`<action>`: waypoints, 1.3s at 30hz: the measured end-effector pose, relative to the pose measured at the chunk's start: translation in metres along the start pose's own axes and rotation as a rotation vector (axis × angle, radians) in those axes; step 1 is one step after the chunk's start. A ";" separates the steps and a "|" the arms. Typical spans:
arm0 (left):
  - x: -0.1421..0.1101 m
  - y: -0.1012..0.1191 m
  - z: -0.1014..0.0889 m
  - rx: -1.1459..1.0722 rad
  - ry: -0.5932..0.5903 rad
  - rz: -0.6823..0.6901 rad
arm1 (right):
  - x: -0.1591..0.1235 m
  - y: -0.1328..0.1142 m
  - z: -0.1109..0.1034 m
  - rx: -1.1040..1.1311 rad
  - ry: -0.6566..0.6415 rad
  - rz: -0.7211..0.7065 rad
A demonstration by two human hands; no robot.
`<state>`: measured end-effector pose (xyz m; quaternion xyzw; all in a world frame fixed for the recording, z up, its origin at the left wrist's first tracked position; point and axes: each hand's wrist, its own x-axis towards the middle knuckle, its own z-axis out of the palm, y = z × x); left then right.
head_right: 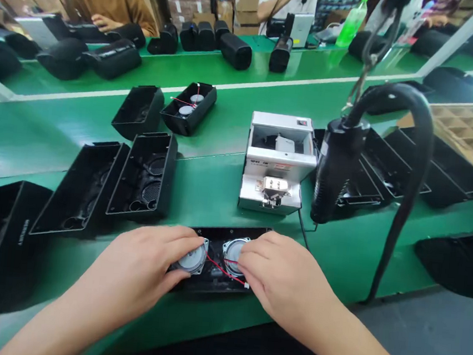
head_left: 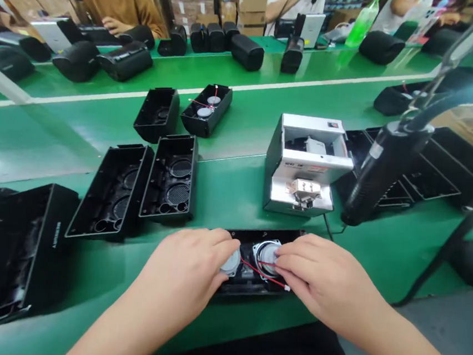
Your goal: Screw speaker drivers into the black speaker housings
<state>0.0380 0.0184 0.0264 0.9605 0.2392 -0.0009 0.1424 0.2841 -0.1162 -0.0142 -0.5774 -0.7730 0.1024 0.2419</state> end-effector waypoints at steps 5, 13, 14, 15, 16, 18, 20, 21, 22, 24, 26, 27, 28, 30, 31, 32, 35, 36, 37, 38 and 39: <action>0.004 -0.001 0.006 -0.042 -0.012 -0.028 | -0.001 0.006 -0.002 0.030 -0.008 -0.026; 0.000 0.001 0.014 0.021 -0.002 -0.020 | 0.012 0.014 -0.013 -0.057 -0.240 -0.031; -0.001 0.001 0.015 0.023 0.007 -0.015 | 0.014 0.015 -0.013 -0.063 -0.266 -0.040; -0.002 0.001 0.016 0.022 0.013 -0.012 | 0.015 0.016 -0.013 -0.065 -0.270 -0.052; -0.003 0.000 0.016 0.019 0.012 -0.010 | 0.016 0.018 -0.012 -0.066 -0.253 -0.062; -0.003 0.000 0.017 0.010 0.005 -0.010 | 0.014 0.020 -0.010 -0.061 -0.186 -0.073; -0.002 -0.001 0.017 -0.001 -0.007 -0.015 | 0.012 0.021 -0.008 -0.066 -0.138 -0.083; -0.001 -0.001 0.017 -0.009 -0.013 -0.017 | 0.011 0.021 -0.007 -0.075 -0.131 -0.088; -0.001 -0.002 0.017 -0.018 -0.017 -0.017 | 0.010 0.021 -0.006 -0.084 -0.130 -0.092; -0.001 -0.004 0.017 -0.034 -0.023 -0.016 | 0.009 0.020 -0.004 -0.094 -0.117 -0.093; -0.001 -0.006 0.018 -0.038 -0.027 -0.009 | 0.009 0.019 -0.003 -0.091 -0.102 -0.088; -0.002 -0.007 0.019 -0.038 -0.030 -0.005 | 0.009 0.018 -0.003 -0.086 -0.097 -0.089; -0.002 -0.008 0.020 -0.038 -0.031 -0.002 | 0.009 0.018 -0.003 -0.082 -0.090 -0.090; -0.003 -0.010 0.021 -0.043 -0.028 0.008 | 0.008 0.019 -0.002 -0.076 -0.073 -0.092; -0.003 -0.010 0.022 -0.046 -0.021 0.014 | 0.008 0.019 -0.002 -0.072 -0.064 -0.091; -0.004 -0.010 0.022 -0.046 -0.009 0.021 | 0.007 0.019 -0.002 -0.071 -0.056 -0.091; -0.006 -0.010 0.023 -0.026 0.032 0.044 | 0.006 0.020 -0.001 -0.065 -0.031 -0.091; -0.006 -0.010 0.023 -0.018 0.044 0.048 | 0.005 0.020 0.000 -0.063 -0.026 -0.091; -0.006 -0.010 0.023 -0.014 0.050 0.049 | 0.005 0.019 0.000 -0.064 -0.023 -0.087; -0.006 -0.010 0.023 -0.014 0.055 0.049 | 0.006 0.019 0.000 -0.065 -0.026 -0.082; -0.005 -0.010 0.023 -0.017 0.057 0.048 | 0.007 0.018 -0.001 -0.068 -0.035 -0.075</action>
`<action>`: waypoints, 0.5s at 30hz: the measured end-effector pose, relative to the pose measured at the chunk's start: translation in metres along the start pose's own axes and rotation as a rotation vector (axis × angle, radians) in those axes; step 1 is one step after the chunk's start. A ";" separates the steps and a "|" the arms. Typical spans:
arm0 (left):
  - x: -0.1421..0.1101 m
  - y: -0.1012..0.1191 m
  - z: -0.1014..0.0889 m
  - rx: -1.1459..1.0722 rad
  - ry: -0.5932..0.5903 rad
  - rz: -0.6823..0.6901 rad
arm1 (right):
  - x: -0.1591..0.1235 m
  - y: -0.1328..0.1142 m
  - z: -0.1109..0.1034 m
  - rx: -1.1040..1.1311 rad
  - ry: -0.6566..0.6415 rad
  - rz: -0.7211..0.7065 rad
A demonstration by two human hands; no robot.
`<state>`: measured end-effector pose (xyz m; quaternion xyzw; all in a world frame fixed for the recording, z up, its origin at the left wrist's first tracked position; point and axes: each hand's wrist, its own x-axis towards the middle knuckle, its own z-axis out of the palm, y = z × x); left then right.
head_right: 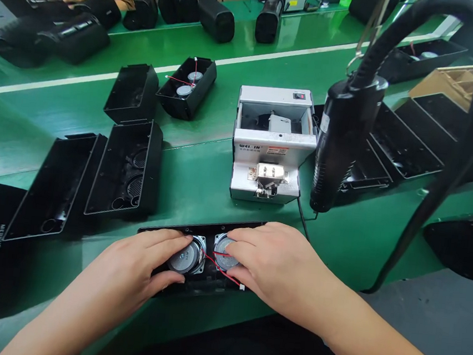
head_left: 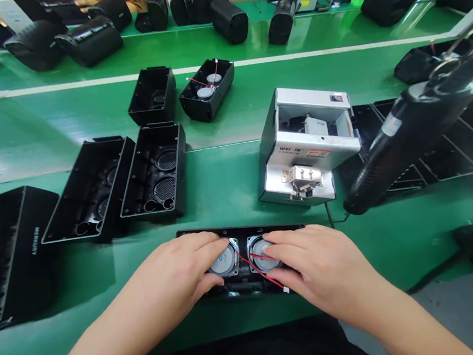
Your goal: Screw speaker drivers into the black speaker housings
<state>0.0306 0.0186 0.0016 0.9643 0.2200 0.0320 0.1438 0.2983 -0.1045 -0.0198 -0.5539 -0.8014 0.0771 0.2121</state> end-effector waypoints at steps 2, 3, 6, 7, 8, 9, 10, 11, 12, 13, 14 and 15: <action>0.002 0.000 0.000 -0.004 0.002 -0.006 | 0.003 -0.002 -0.001 -0.005 -0.026 0.012; 0.003 0.001 0.000 -0.002 0.001 -0.011 | 0.004 -0.002 -0.002 -0.008 -0.037 0.016; 0.004 0.001 -0.001 -0.003 -0.028 -0.032 | 0.006 -0.004 -0.004 -0.019 -0.060 0.021; 0.003 0.002 -0.001 -0.008 -0.044 -0.040 | 0.006 -0.005 -0.005 -0.022 -0.064 0.022; 0.003 0.002 -0.002 -0.015 -0.060 -0.047 | 0.005 -0.005 -0.005 -0.024 -0.068 0.022; 0.003 0.002 -0.002 -0.021 -0.073 -0.054 | 0.005 -0.005 -0.005 -0.024 -0.070 0.024; 0.003 0.001 -0.002 -0.024 -0.081 -0.061 | 0.004 -0.005 -0.004 -0.023 -0.069 0.026; 0.003 0.001 -0.002 -0.025 -0.088 -0.069 | 0.003 -0.005 -0.003 -0.020 -0.066 0.026; 0.004 0.001 -0.002 -0.026 -0.094 -0.078 | 0.003 -0.005 -0.002 -0.017 -0.060 0.028; 0.004 0.001 -0.002 -0.029 -0.102 -0.087 | 0.004 -0.005 0.000 -0.014 -0.050 0.029; 0.005 0.002 -0.002 -0.034 -0.110 -0.096 | 0.005 -0.006 0.000 -0.010 -0.039 0.028; 0.005 0.002 -0.002 -0.041 -0.117 -0.105 | 0.006 -0.007 0.001 -0.006 -0.025 0.026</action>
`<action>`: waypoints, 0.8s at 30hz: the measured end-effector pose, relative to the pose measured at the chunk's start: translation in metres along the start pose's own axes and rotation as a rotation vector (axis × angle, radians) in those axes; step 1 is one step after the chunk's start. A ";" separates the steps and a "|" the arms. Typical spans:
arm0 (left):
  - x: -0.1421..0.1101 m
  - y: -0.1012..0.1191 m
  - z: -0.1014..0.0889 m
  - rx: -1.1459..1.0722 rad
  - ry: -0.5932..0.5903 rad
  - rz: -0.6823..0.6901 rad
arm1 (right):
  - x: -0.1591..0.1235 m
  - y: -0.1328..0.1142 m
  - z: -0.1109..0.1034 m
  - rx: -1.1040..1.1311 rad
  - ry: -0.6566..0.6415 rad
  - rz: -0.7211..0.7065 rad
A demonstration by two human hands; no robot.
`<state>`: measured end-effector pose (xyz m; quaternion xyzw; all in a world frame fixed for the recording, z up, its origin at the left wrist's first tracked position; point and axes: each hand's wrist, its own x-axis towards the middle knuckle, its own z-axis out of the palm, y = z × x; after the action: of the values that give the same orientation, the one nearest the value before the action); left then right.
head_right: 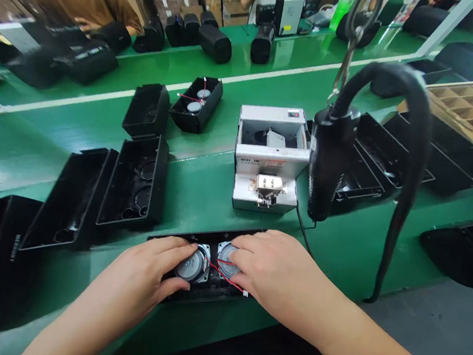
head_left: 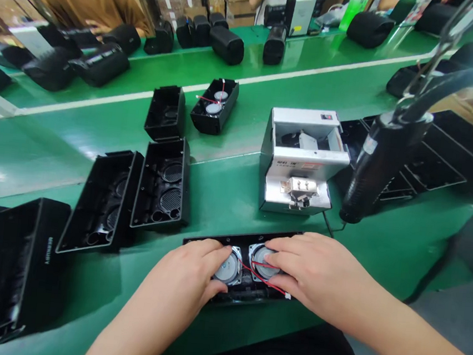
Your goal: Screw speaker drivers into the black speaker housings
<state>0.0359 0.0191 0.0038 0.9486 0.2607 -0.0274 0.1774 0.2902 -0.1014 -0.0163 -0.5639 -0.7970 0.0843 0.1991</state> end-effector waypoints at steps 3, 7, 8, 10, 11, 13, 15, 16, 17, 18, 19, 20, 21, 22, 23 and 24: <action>-0.003 0.000 -0.001 -0.001 0.015 0.000 | 0.001 -0.004 -0.007 0.002 0.042 -0.019; -0.018 -0.009 -0.003 0.009 0.190 0.107 | -0.008 0.002 -0.028 -0.009 0.479 0.059; -0.022 -0.011 -0.004 0.008 0.268 0.129 | -0.010 0.007 -0.033 -0.045 0.664 0.130; -0.028 -0.014 -0.003 0.045 0.387 0.130 | -0.012 0.020 -0.038 -0.122 0.925 0.301; -0.029 -0.014 -0.002 0.090 0.414 0.125 | -0.011 0.028 -0.039 -0.133 0.968 0.379; -0.026 -0.012 0.003 0.208 0.403 0.134 | -0.009 0.045 -0.036 -0.087 0.933 0.491; -0.022 -0.008 0.009 0.287 0.384 0.174 | -0.008 0.064 -0.032 0.021 0.847 0.554; -0.020 -0.007 0.012 0.302 0.381 0.182 | -0.009 0.073 -0.030 0.096 0.809 0.571; -0.018 -0.007 0.014 0.305 0.376 0.180 | -0.010 0.082 -0.029 0.184 0.774 0.578; -0.018 -0.007 0.016 0.301 0.372 0.172 | -0.013 0.089 -0.028 0.277 0.748 0.572; -0.018 -0.008 0.017 0.299 0.369 0.165 | -0.015 0.094 -0.028 0.367 0.737 0.557; -0.018 -0.010 0.017 0.300 0.367 0.164 | -0.017 0.097 -0.028 0.449 0.744 0.538; -0.019 -0.011 0.017 0.302 0.373 0.172 | -0.019 0.097 -0.030 0.525 0.767 0.515; -0.019 -0.011 0.016 0.298 0.382 0.189 | -0.020 0.096 -0.033 0.599 0.798 0.489; -0.018 -0.011 0.015 0.286 0.399 0.205 | -0.020 0.091 -0.038 0.673 0.834 0.461; -0.017 -0.008 0.014 0.267 0.422 0.218 | -0.017 0.085 -0.044 0.742 0.866 0.430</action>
<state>0.0179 0.0128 -0.0099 0.9708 0.1822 0.1559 -0.0055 0.3870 -0.0917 -0.0111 -0.5883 -0.4293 0.1575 0.6670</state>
